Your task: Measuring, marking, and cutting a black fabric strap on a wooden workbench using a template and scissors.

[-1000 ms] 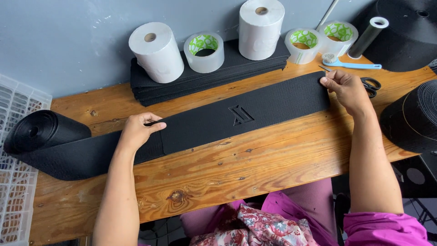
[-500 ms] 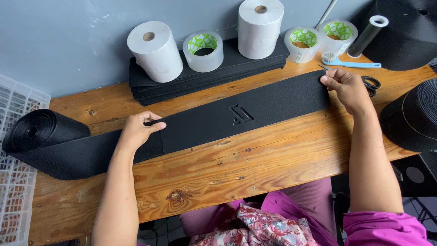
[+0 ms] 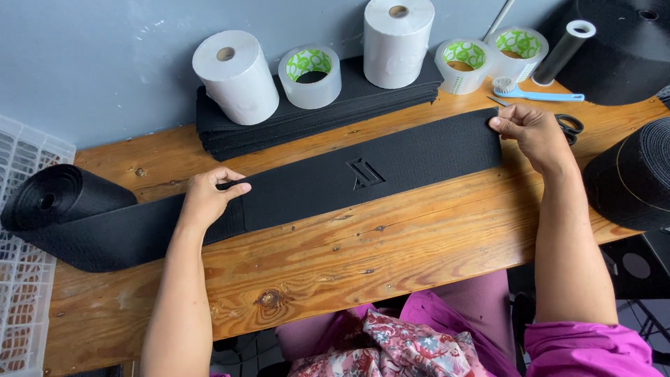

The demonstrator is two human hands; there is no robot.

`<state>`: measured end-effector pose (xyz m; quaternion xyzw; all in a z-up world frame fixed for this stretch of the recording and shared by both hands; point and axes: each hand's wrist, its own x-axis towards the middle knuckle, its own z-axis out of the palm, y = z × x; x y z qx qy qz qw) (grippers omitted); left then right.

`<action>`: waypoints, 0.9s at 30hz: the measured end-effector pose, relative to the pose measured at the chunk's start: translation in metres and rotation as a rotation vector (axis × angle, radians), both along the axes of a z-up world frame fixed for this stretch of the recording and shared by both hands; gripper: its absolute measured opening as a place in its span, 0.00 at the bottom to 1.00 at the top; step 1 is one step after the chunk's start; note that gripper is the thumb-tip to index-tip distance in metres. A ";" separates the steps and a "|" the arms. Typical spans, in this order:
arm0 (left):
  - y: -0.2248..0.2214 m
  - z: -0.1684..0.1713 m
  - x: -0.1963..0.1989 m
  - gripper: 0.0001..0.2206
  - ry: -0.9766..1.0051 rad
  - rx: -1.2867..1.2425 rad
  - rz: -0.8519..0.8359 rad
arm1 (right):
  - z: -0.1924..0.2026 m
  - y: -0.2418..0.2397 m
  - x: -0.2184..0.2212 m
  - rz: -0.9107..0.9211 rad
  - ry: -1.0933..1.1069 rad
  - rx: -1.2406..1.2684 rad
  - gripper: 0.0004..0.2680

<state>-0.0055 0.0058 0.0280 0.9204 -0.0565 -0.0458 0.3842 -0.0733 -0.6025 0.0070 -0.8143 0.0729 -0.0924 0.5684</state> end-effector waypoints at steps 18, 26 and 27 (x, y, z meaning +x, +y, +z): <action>0.004 -0.013 0.006 0.07 -0.060 0.040 -0.011 | 0.007 0.001 -0.007 0.052 0.220 -0.001 0.07; 0.003 -0.011 0.004 0.07 -0.101 0.087 -0.008 | 0.014 0.004 -0.011 0.058 0.235 -0.016 0.07; 0.002 -0.010 0.004 0.07 -0.088 0.059 0.002 | 0.017 0.004 -0.012 0.076 0.223 0.017 0.08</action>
